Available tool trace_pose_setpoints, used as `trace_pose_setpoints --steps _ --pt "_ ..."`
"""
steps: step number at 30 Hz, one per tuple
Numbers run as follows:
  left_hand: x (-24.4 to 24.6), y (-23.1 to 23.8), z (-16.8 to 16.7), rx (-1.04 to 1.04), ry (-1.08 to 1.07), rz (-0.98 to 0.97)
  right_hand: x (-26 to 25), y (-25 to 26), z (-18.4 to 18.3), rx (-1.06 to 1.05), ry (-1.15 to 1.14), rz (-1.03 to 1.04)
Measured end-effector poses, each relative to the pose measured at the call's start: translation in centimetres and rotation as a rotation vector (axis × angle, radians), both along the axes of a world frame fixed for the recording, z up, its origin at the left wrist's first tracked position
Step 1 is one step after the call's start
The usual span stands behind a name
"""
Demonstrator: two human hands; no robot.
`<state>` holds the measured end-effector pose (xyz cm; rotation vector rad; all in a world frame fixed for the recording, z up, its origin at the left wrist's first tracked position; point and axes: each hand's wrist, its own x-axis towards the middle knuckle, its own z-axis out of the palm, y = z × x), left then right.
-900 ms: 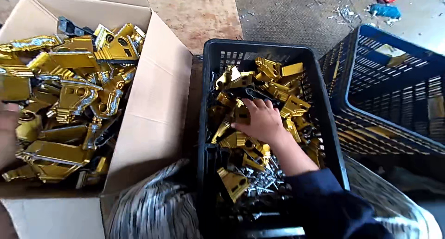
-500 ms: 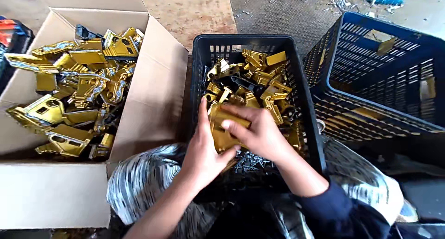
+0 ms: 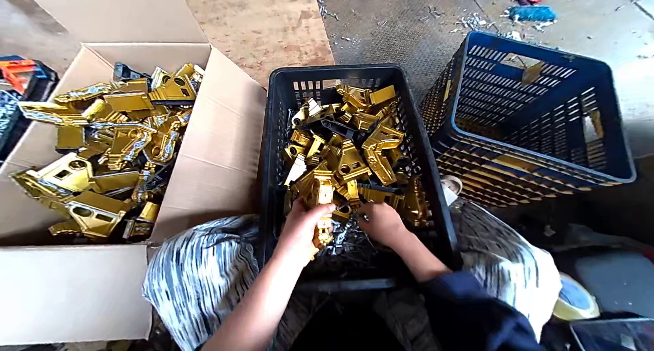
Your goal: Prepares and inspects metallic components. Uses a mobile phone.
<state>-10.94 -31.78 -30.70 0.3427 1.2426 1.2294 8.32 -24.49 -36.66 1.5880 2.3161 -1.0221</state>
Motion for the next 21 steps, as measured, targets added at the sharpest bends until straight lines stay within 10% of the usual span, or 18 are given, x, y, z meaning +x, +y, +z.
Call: trace_pose_setpoints --steps 5,21 --pt "0.0 0.2 -2.5 -0.005 -0.066 -0.002 1.1 -3.9 2.1 -0.089 0.859 -0.148" --pt "0.4 -0.7 -5.0 0.140 0.249 -0.322 0.1 -4.3 1.0 0.035 0.660 -0.155"
